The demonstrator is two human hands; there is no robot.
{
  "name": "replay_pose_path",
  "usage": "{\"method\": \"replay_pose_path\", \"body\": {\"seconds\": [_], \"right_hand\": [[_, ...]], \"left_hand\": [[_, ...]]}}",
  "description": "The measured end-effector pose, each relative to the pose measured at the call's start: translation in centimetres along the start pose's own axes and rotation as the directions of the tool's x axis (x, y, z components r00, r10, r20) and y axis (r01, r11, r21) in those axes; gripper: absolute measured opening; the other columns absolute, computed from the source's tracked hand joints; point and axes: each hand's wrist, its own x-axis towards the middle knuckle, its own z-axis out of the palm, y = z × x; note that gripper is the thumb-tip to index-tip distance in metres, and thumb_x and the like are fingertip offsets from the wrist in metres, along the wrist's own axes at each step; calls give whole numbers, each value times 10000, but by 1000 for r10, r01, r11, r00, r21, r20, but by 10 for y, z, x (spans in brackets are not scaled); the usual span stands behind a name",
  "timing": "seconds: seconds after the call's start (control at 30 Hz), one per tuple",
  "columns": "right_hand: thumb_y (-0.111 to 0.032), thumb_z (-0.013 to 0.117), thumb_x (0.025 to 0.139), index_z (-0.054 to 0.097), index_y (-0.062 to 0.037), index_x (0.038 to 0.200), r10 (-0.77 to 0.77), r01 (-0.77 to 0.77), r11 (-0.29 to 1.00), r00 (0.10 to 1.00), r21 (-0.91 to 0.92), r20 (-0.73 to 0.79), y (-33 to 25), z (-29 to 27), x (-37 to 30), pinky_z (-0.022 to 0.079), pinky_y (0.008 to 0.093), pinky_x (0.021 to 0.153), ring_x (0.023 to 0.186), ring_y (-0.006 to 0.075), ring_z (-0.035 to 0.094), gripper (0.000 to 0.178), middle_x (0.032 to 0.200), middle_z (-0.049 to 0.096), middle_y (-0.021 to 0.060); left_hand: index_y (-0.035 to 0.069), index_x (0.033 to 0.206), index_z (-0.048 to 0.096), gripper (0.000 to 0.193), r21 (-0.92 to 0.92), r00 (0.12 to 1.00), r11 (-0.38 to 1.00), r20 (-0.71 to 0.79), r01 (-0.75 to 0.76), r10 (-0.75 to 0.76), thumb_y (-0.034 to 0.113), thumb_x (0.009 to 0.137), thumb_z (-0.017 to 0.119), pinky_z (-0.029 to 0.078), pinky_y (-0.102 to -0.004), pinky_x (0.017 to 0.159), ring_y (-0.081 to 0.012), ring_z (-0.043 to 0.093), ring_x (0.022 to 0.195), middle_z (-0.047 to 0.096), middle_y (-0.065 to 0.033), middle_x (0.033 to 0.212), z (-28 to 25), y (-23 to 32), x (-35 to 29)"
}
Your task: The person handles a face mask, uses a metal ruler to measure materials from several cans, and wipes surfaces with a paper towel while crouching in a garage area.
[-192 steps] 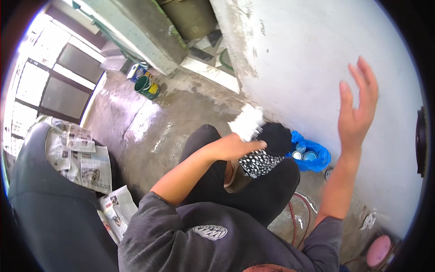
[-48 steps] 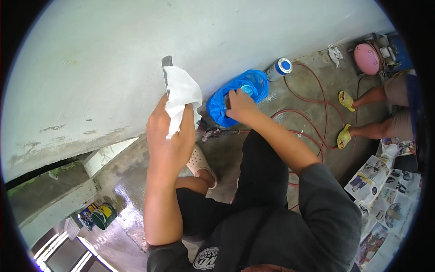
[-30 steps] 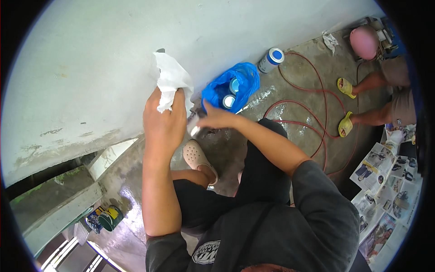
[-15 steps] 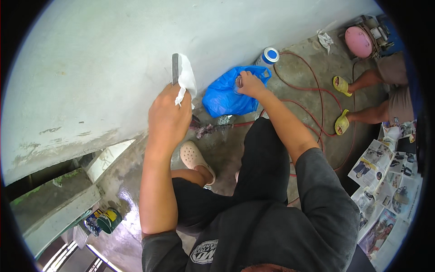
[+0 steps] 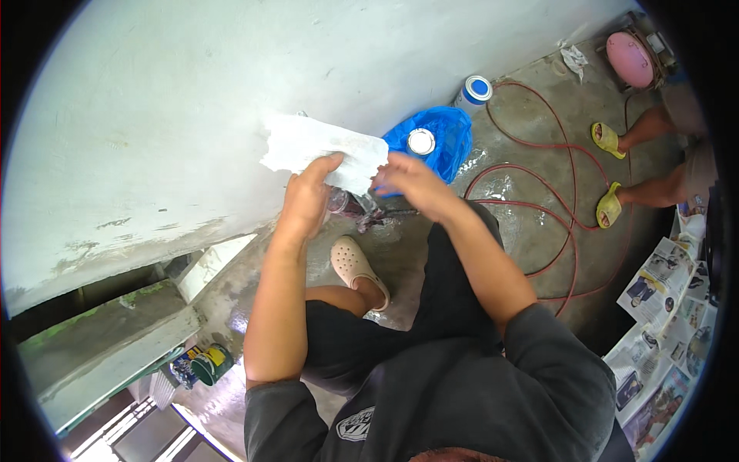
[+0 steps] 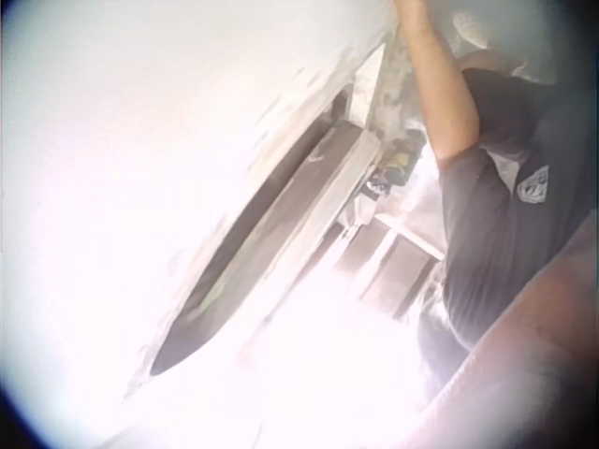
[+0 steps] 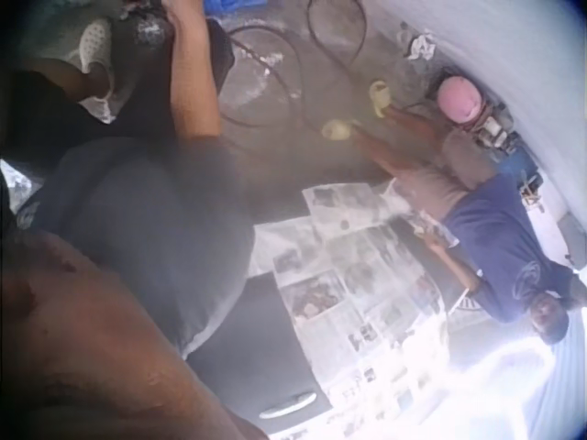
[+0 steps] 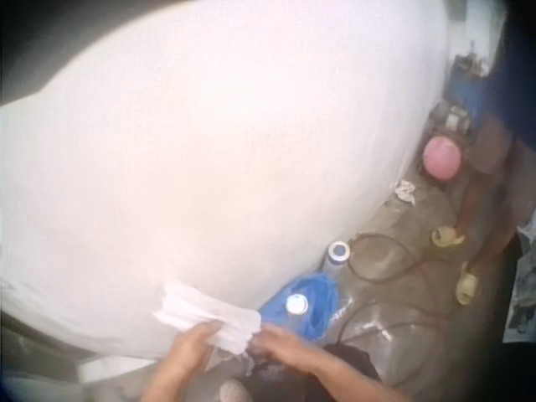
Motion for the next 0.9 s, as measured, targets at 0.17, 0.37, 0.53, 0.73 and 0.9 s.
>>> {"method": "replay_pose_path", "body": {"seconds": [0.17,0.37,0.53,0.73,0.9], "right_hand": [[-162,560,969,557,-35,1241,-9,-27,976,986,218,164,-3,42,-24,496,271,680,763,118,599,301,911,624,41],[-137,506,988,462,-43,1383,115,-107,992,985,72,-129,15,-33,-42,440,262,538,580,120,538,408,769,589,35],[-137,566,959,524,-52,1070,-140,324,908,832,265,-536,-4,-102,-46,491,306,583,663,144,577,146,916,667,93],[-304,652,969,593,-70,1013,-42,143,958,927,248,-374,0,-74,-51,335,229,476,564,54,449,245,939,685,38],[-306,753,884,673,-52,1057,74,6,959,960,283,-269,-8,-25,-60,340,229,498,575,35,441,317,738,564,-45]], "left_hand": [[-45,1039,704,286,198,1000,980,-28,7,-2,189,898,619,482,-337,814,-189,615,928,699,-124,997,0,-13,5],[-40,1425,429,614,272,993,957,-47,-95,112,11,813,435,471,-292,848,-190,595,1048,617,-133,1243,16,1,18],[-27,1374,527,534,399,984,907,162,-132,72,83,853,482,457,-325,965,-202,576,1186,614,-127,1286,27,-9,36],[-14,1346,579,547,591,869,796,317,133,-380,384,972,600,421,-345,1028,-204,564,1174,631,-81,1273,14,-40,31],[-3,1340,590,618,674,863,690,155,264,-481,492,971,604,413,-323,1001,-173,557,1115,632,-68,1245,38,-30,-9]]}}
